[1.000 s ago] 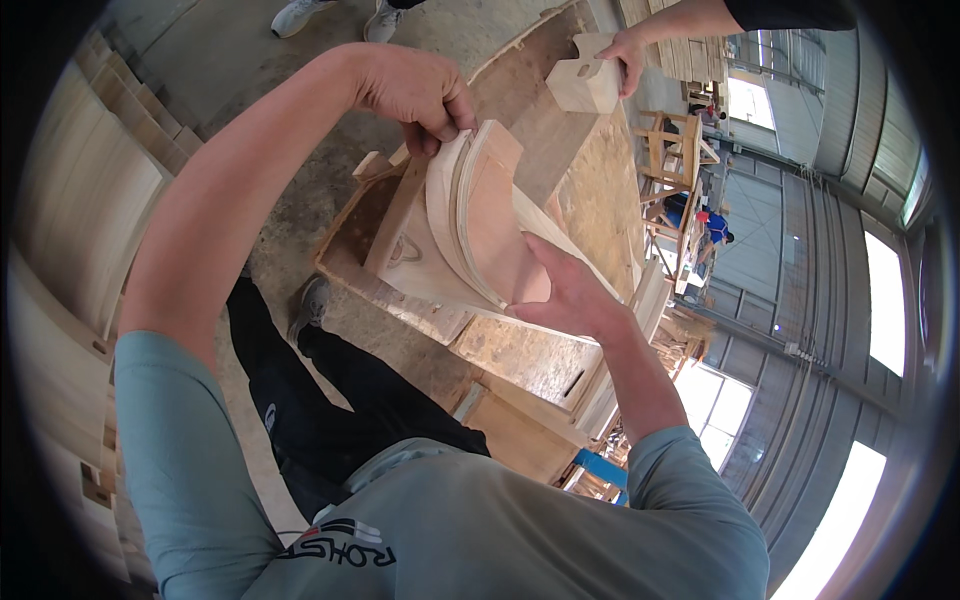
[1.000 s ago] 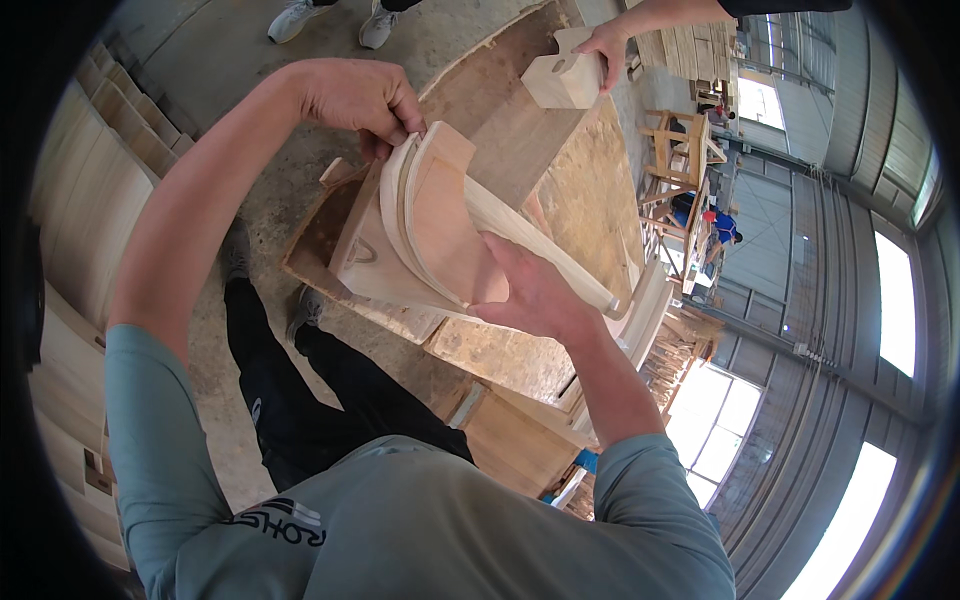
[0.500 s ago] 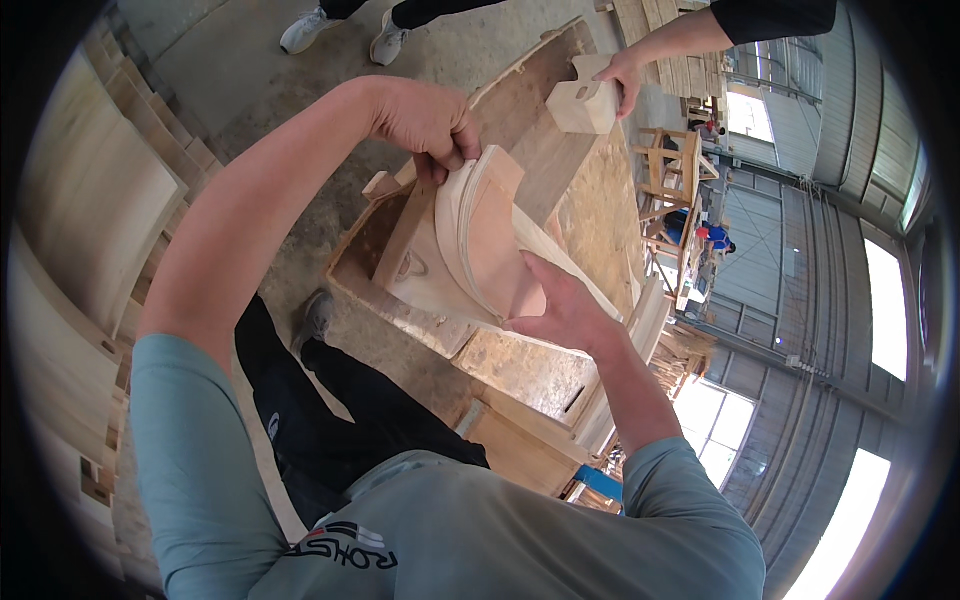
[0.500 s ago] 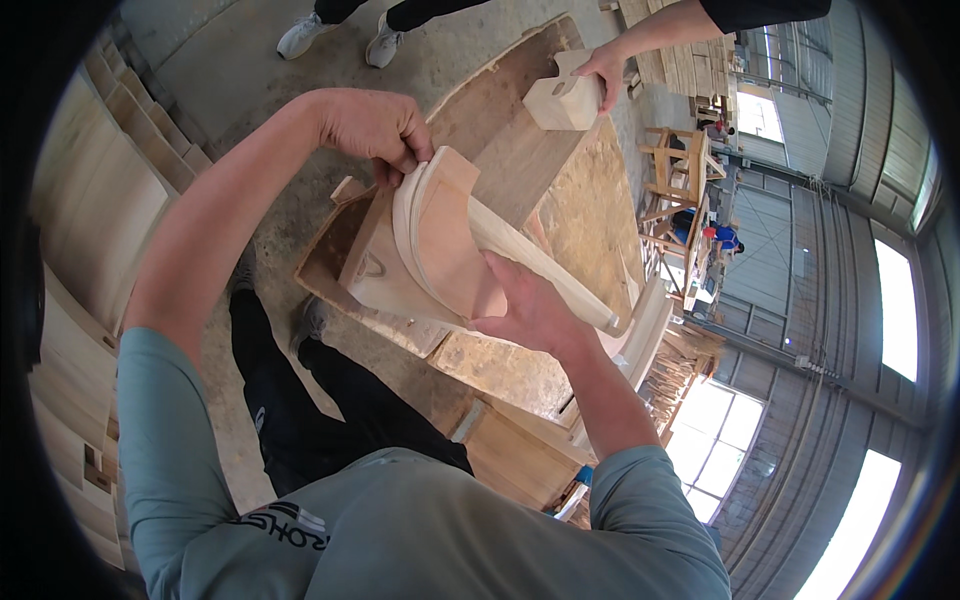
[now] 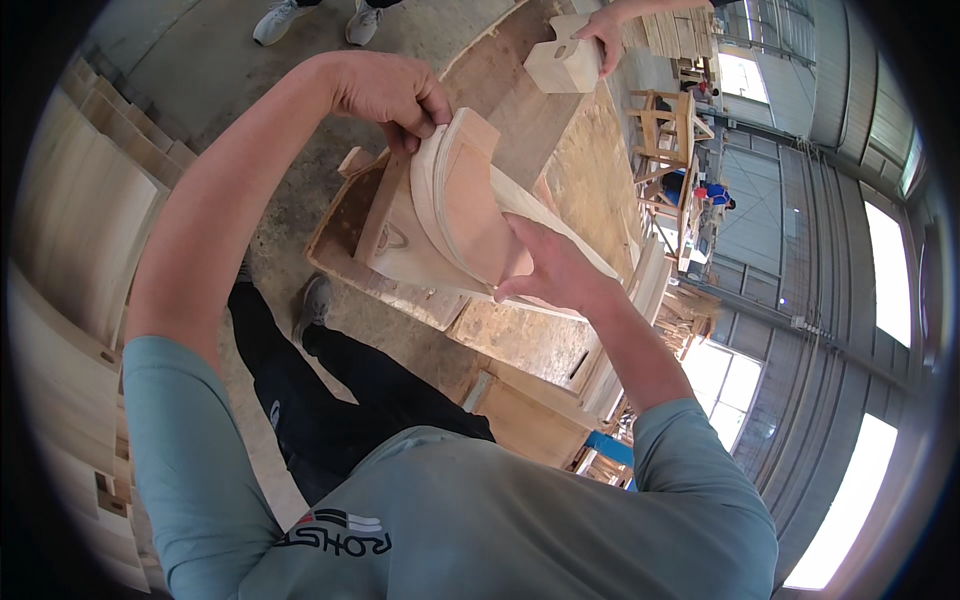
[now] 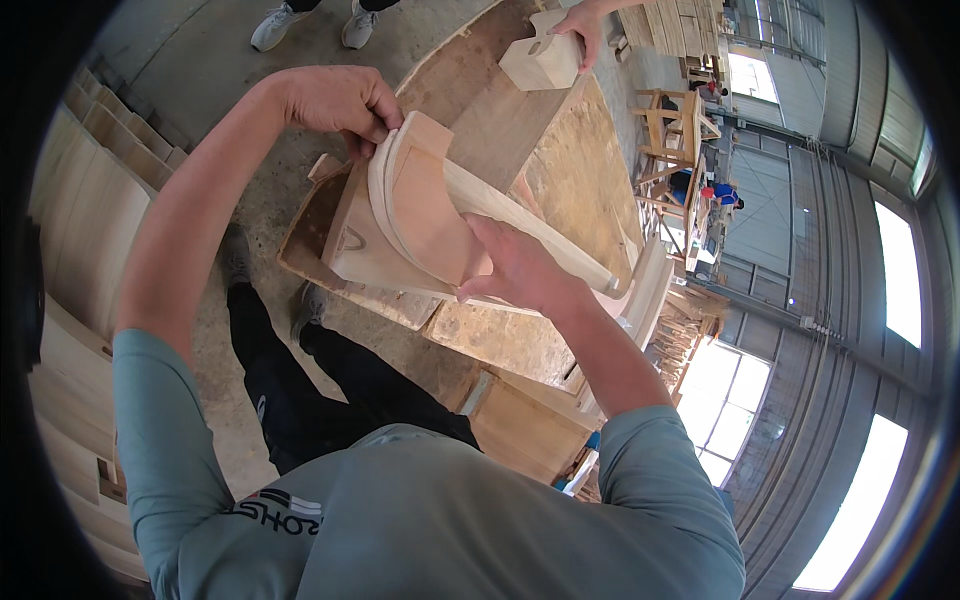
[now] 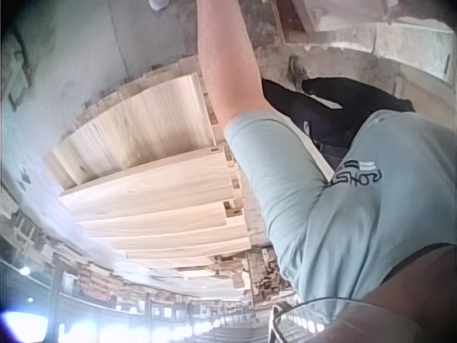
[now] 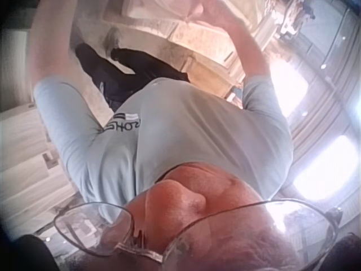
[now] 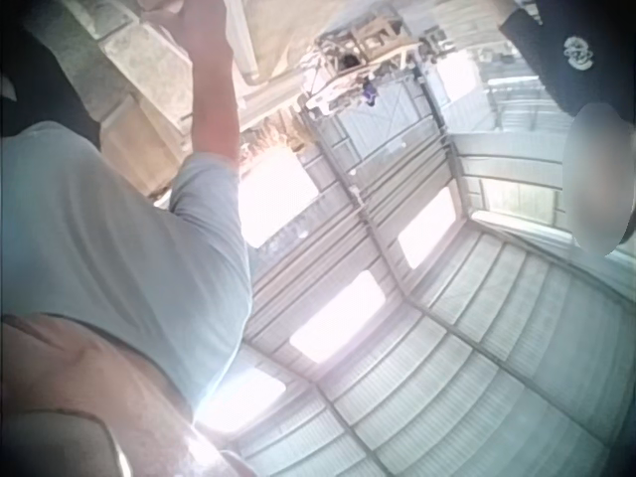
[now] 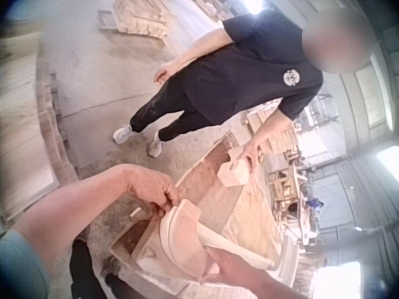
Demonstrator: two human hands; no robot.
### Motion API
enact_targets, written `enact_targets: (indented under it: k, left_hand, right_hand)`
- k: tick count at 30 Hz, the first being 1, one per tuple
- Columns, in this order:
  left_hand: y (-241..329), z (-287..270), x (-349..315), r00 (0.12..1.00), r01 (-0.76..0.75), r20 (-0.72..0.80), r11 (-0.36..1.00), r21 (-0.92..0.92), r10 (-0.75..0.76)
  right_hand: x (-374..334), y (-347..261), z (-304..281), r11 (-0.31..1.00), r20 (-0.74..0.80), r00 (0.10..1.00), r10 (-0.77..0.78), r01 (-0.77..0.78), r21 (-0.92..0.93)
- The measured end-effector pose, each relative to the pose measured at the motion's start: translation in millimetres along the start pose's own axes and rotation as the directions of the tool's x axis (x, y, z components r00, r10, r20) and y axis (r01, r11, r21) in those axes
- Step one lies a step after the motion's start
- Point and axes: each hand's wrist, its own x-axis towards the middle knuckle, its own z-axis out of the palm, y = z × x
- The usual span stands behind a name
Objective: The person uses a band saw to cut a curved shape into a small piece of wood, then brings the piece to a table to test its fit against a long curved wooden component with the help of another worker.
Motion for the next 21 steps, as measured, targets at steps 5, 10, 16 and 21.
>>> enact_targets:
  k: [5, 10, 16, 21]
  left_hand:
    - [0.9, -2.8, -1.7, 1.000, 0.002, -0.020, 0.999, -0.034, -0.003]
    - [3.7, -3.1, -7.7, 0.999, -0.014, -0.037, 1.000, -0.007, 0.013]
    - [-4.1, -1.2, -12.4, 0.981, -0.107, -0.170, 0.990, -0.096, 0.090]
    - [-10.4, 4.5, -19.6, 0.930, -0.159, -0.311, 0.977, 0.142, 0.196]
  right_hand:
    - [2.8, 0.7, -2.4, 1.000, 0.017, 1.000, 0.022, -0.022, 0.002]
    - [4.7, 5.6, -2.6, 0.998, 0.082, 0.997, 0.013, -0.019, 0.066]
    - [1.1, -0.7, -0.8, 1.000, 0.043, 0.999, -0.019, 0.018, 0.011]
    - [0.4, -1.1, -0.9, 1.000, 0.064, 0.998, -0.005, 0.005, 0.000]
